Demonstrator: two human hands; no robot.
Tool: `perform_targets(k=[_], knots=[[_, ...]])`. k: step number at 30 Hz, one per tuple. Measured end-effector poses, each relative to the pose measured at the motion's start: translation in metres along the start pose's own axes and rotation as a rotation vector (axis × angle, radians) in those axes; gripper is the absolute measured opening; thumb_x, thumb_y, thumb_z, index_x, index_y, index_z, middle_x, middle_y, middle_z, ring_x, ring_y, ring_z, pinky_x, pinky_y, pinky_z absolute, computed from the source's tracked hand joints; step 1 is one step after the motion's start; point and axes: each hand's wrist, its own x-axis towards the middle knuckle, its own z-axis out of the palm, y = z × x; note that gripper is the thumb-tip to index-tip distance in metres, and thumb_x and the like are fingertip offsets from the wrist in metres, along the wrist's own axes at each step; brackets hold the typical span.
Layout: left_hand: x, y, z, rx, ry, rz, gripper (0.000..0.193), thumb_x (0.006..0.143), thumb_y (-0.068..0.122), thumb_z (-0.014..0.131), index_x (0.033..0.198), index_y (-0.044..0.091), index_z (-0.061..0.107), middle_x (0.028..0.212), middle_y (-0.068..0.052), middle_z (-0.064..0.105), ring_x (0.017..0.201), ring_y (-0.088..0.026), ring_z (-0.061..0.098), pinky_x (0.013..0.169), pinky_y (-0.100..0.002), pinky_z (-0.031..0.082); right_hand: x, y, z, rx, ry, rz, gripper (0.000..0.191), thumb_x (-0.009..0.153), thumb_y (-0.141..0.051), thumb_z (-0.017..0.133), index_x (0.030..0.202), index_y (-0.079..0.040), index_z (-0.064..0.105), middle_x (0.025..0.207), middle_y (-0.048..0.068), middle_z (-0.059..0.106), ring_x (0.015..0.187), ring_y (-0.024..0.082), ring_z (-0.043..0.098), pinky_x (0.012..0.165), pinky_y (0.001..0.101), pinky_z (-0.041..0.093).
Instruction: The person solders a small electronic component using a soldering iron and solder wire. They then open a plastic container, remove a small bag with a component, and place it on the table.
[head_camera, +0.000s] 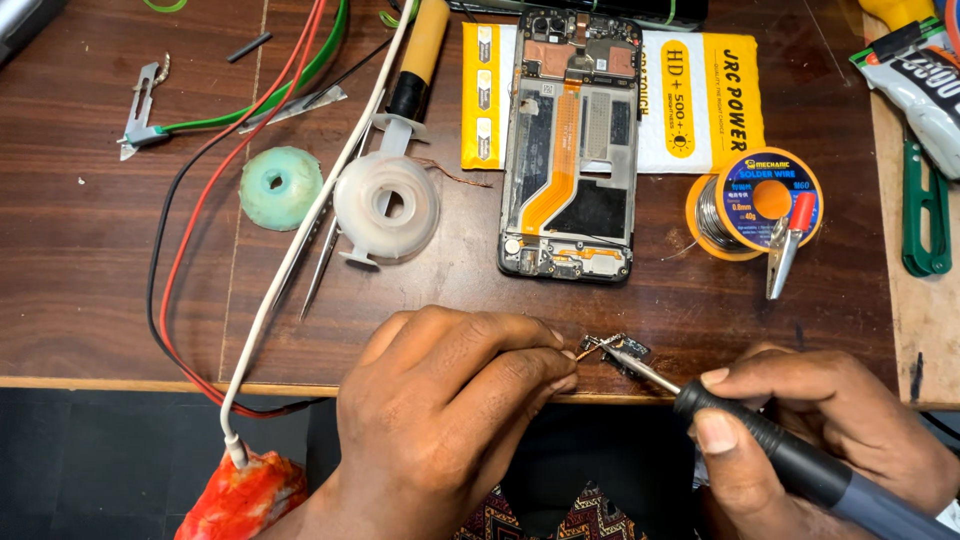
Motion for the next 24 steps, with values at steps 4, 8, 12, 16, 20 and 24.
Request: perform_targets(k=[4, 8, 12, 16, 20, 24], knots=[[0.0004, 0.0004, 0.0005, 0.006, 0.003, -0.004, 0.014, 0.086, 0.017, 0.082, 0.097, 0.014, 0.074, 0.101, 0.004, 0.072, 0.092, -0.015, 0.068, 0.075, -0.031, 0.049, 0.0003, -0.0022, -0.0005, -0.079, -0.039, 0.020, 0.023, 0.084, -0.008, 0.077, 0.103, 0.002, 0.067, 0.077, 0.012, 0.068, 0.056, 0.008, 0.062, 0.052, 0.0229, 0.048], [0.0006, 0.0009, 0.0004, -0.004, 0.000, -0.017, 0.014, 0.086, 0.017, 0.083, 0.096, 0.014, 0.074, 0.100, 0.004, 0.073, 0.092, -0.014, 0.068, 0.075, -0.031, 0.049, -0.0001, -0.0031, -0.0011, -0.075, -0.043, -0.011, 0.023, 0.087, -0.011, 0.077, 0.103, 0.000, 0.067, 0.077, 0.009, 0.067, 0.057, 0.006, 0.062, 0.048, 0.0181, 0.048], [0.0009, 0.0016, 0.0011, -0.006, 0.013, -0.033, 0.013, 0.087, 0.017, 0.083, 0.097, 0.013, 0.074, 0.100, 0.004, 0.073, 0.091, -0.014, 0.069, 0.075, -0.031, 0.049, 0.0016, -0.0028, -0.0018, -0.108, -0.047, -0.011, 0.023, 0.086, -0.012, 0.078, 0.102, 0.000, 0.067, 0.075, 0.009, 0.067, 0.056, 0.006, 0.061, 0.048, 0.0187, 0.048], [0.0008, 0.0020, 0.0016, -0.013, 0.019, -0.038, 0.014, 0.087, 0.016, 0.083, 0.097, 0.012, 0.074, 0.101, 0.003, 0.073, 0.090, -0.014, 0.068, 0.074, -0.031, 0.049, 0.0023, -0.0022, -0.0026, -0.132, -0.068, -0.027, 0.024, 0.085, -0.014, 0.079, 0.102, -0.001, 0.068, 0.076, 0.008, 0.067, 0.056, 0.006, 0.062, 0.047, 0.0184, 0.048], [0.0007, 0.0017, 0.0018, -0.003, 0.026, -0.033, 0.015, 0.087, 0.015, 0.083, 0.099, 0.011, 0.074, 0.101, 0.002, 0.073, 0.090, -0.016, 0.068, 0.074, -0.033, 0.048, 0.0002, -0.0024, -0.0031, -0.145, -0.058, 0.030, 0.024, 0.084, -0.015, 0.079, 0.102, -0.001, 0.069, 0.077, 0.009, 0.067, 0.057, 0.007, 0.062, 0.049, 0.0201, 0.049], [0.0005, 0.0018, 0.0017, -0.007, 0.030, -0.036, 0.015, 0.087, 0.015, 0.083, 0.099, 0.011, 0.074, 0.101, 0.002, 0.073, 0.090, -0.016, 0.068, 0.074, -0.032, 0.048, -0.0017, -0.0035, -0.0020, -0.111, -0.045, 0.032, 0.025, 0.085, -0.016, 0.079, 0.103, -0.001, 0.069, 0.081, 0.009, 0.068, 0.058, 0.005, 0.065, 0.053, 0.0199, 0.051]])
